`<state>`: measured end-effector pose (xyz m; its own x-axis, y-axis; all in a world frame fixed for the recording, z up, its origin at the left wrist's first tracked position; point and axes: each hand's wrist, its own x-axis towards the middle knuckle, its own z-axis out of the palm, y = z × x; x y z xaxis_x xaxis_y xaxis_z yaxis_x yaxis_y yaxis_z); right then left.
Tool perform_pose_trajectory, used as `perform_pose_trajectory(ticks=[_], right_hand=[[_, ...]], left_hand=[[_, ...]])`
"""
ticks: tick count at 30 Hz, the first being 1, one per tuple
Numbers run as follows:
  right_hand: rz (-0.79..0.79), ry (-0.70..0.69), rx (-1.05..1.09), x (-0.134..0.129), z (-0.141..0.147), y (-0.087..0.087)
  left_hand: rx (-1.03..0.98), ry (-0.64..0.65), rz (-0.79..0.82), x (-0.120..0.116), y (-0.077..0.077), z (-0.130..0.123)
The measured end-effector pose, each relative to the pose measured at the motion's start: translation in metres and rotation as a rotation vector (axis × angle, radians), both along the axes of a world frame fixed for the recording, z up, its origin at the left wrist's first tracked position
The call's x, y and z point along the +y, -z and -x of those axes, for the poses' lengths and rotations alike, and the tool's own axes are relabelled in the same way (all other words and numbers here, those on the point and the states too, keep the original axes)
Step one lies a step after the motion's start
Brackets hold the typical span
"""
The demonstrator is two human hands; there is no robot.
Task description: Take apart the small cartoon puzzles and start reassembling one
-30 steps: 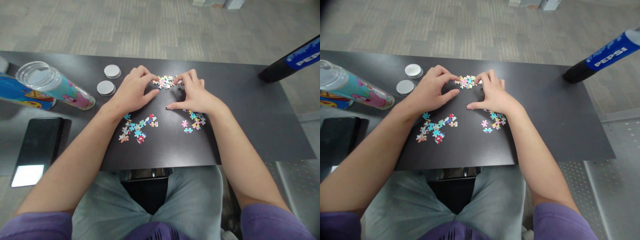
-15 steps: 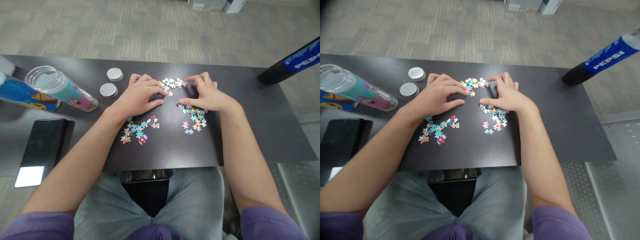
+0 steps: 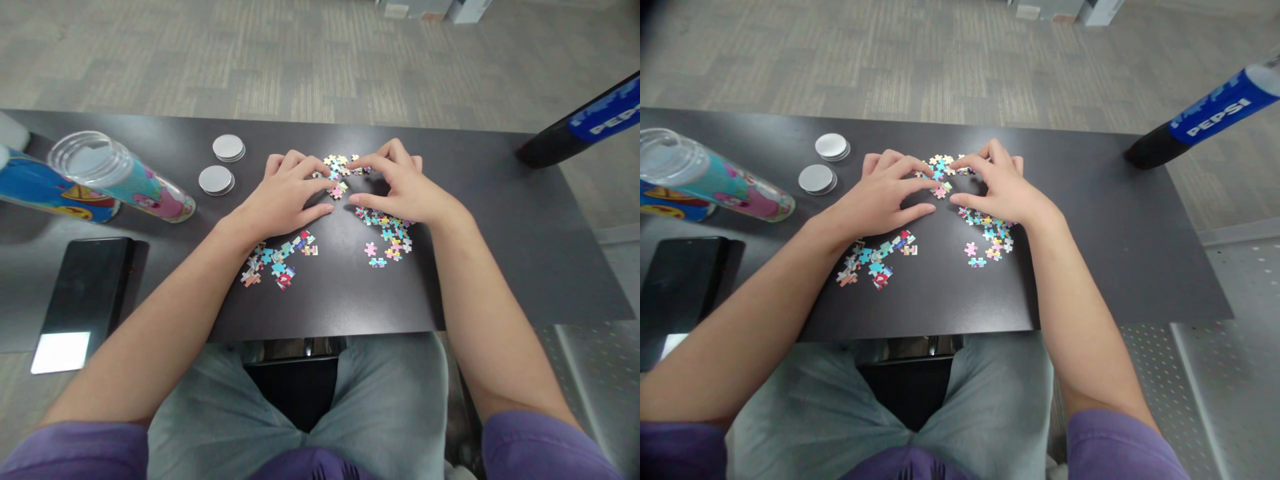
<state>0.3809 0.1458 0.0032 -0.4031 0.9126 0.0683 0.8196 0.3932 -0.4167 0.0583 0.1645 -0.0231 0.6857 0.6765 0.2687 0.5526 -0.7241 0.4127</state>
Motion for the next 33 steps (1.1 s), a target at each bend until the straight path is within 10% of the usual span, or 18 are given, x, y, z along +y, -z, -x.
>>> perform_pose_trajectory(ticks=[33], right_hand=[[0.015,-0.063,0.037,-0.005,0.019,-0.008]], left_hand=[[-0.034,-0.123,0.041,-0.003,-0.013,0.003]])
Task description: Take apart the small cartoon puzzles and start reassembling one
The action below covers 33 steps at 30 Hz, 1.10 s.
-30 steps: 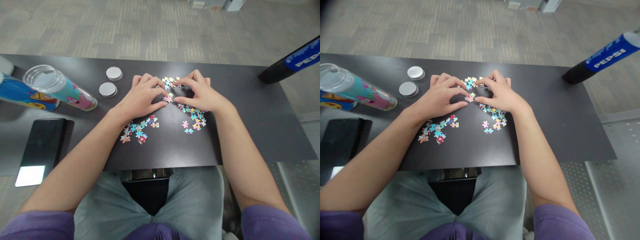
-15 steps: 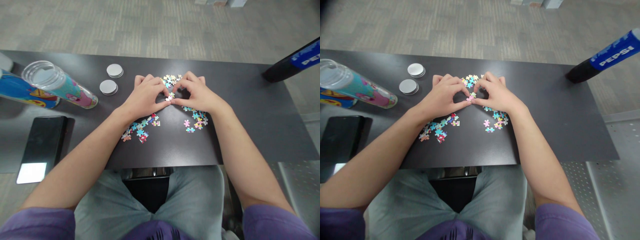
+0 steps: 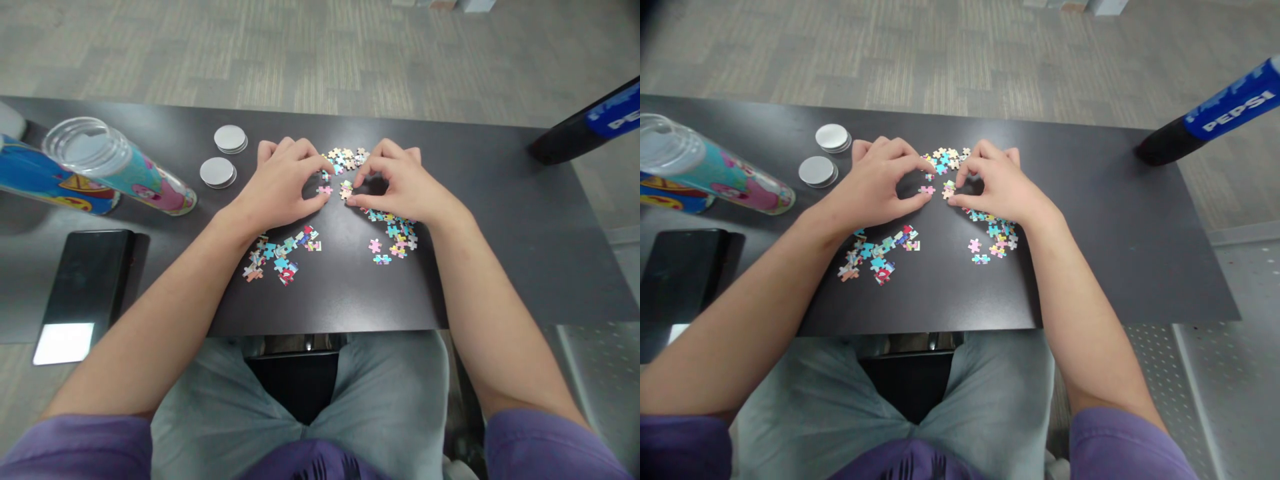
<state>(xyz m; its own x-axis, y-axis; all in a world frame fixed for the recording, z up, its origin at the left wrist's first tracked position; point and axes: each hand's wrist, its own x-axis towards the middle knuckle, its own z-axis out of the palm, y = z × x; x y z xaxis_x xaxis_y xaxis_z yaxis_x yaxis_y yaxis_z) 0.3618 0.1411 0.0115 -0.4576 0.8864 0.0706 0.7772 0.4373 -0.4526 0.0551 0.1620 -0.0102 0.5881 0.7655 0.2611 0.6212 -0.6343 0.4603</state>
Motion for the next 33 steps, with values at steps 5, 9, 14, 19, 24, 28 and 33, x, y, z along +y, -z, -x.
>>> perform_pose_trajectory(ticks=[5,9,14,19,24,28,33], right_hand=[[0.023,-0.003,0.027,0.003,0.002,0.005],[0.007,0.024,0.067,0.004,0.006,0.01],[0.012,0.02,0.097,0.005,0.009,0.014],[0.005,-0.001,0.088,0.006,0.008,0.013],[-0.022,-0.011,0.064,0.008,0.007,0.013],[-0.035,-0.007,0.043,0.008,0.006,0.013],[-0.035,0.02,0.047,0.007,0.004,0.007]], left_hand=[[0.048,0.105,-0.021,-0.004,0.007,-0.005],[0.063,0.128,-0.023,-0.003,0.009,-0.004],[0.067,0.129,-0.009,-0.002,0.009,-0.003],[0.049,0.125,-0.016,-0.002,0.01,-0.003],[0.069,0.115,-0.021,-0.004,0.007,-0.003],[0.092,0.092,-0.018,-0.005,0.006,-0.003],[0.109,0.083,-0.008,-0.005,0.007,-0.004]])
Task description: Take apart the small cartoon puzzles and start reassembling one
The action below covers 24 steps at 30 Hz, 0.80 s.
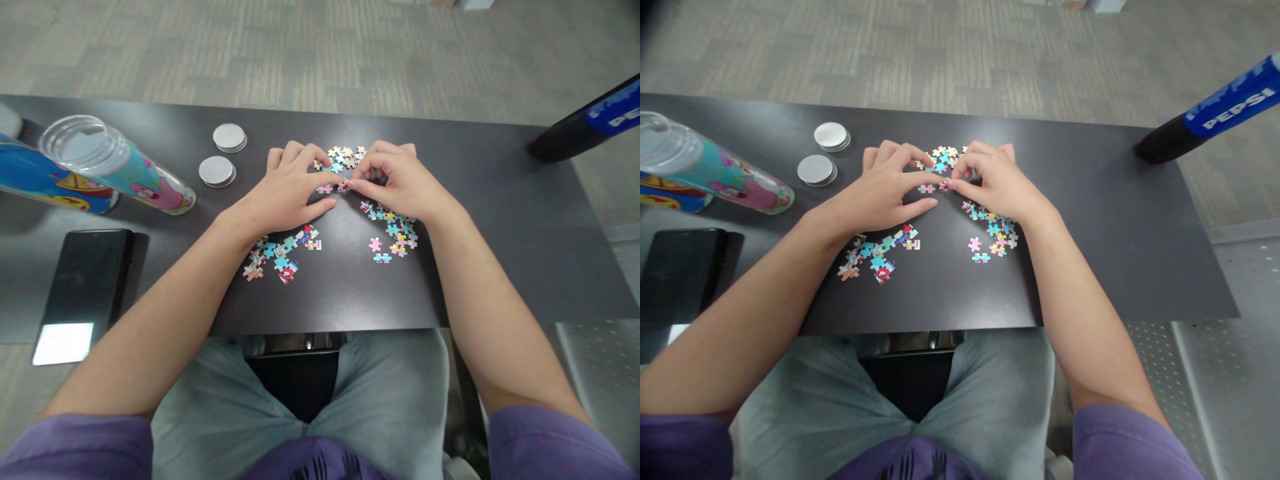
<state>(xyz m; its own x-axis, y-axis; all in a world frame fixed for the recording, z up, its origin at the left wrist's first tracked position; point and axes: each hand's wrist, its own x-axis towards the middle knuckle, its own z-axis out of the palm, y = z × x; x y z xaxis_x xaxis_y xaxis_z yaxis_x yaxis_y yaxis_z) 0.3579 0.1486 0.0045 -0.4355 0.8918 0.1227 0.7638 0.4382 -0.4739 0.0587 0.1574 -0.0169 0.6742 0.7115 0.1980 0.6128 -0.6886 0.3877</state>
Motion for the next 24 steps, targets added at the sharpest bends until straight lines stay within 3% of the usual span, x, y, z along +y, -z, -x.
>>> perform_pose_trajectory(ticks=[7,13,24], right_hand=[[0.105,0.046,0.085,0.004,-0.017,-0.004],[0.008,0.15,0.032,0.004,-0.02,-0.001],[0.046,0.038,-0.006,0.002,-0.019,-0.002]], left_hand=[[-0.013,-0.015,-0.02,-0.001,-0.005,0.0],[-0.025,-0.077,-0.016,0.001,-0.01,0.003],[-0.051,-0.092,-0.008,0.007,-0.012,0.011]])
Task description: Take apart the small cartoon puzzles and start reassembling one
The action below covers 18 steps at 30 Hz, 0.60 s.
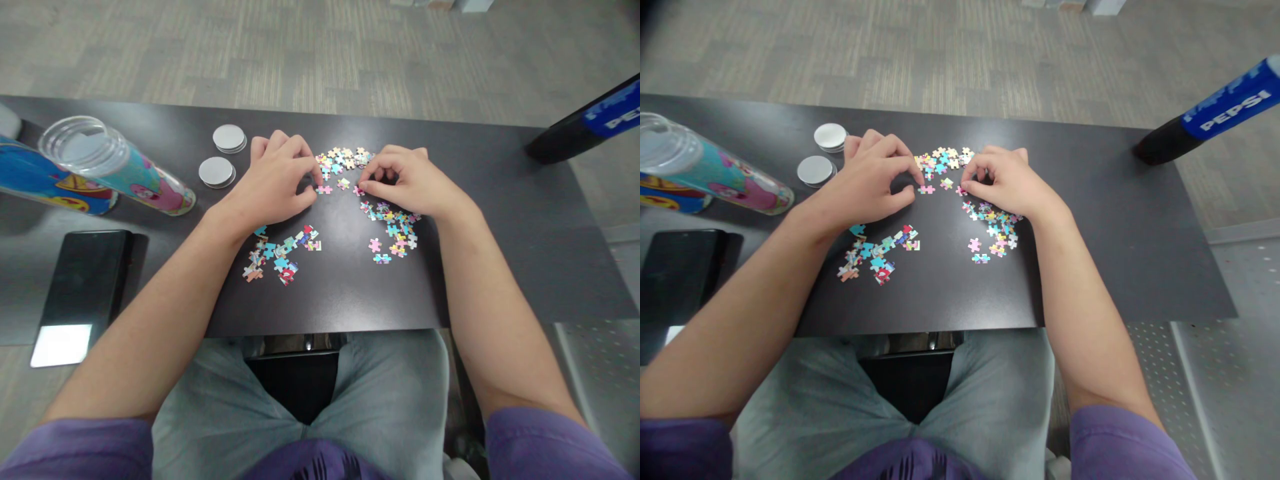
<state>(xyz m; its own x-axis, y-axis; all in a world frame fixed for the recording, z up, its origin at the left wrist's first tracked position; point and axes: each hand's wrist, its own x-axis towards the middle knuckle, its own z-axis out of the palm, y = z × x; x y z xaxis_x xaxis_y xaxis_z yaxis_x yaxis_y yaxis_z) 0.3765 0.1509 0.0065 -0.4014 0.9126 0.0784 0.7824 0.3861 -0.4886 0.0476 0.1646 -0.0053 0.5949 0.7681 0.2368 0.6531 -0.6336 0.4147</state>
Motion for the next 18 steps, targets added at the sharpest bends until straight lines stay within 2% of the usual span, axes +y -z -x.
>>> perform_pose_trajectory(ticks=[10,14,18], right_hand=[[0.014,0.001,0.013,0.001,0.001,0.004],[0.007,0.022,0.013,0.004,-0.008,0.007],[0.046,0.006,0.002,0.004,-0.021,0.002]], left_hand=[[-0.038,-0.027,-0.015,0.001,0.0,0.002],[-0.022,-0.041,-0.007,0.002,-0.001,0.002],[-0.014,-0.057,-0.002,0.003,0.002,0.001]])
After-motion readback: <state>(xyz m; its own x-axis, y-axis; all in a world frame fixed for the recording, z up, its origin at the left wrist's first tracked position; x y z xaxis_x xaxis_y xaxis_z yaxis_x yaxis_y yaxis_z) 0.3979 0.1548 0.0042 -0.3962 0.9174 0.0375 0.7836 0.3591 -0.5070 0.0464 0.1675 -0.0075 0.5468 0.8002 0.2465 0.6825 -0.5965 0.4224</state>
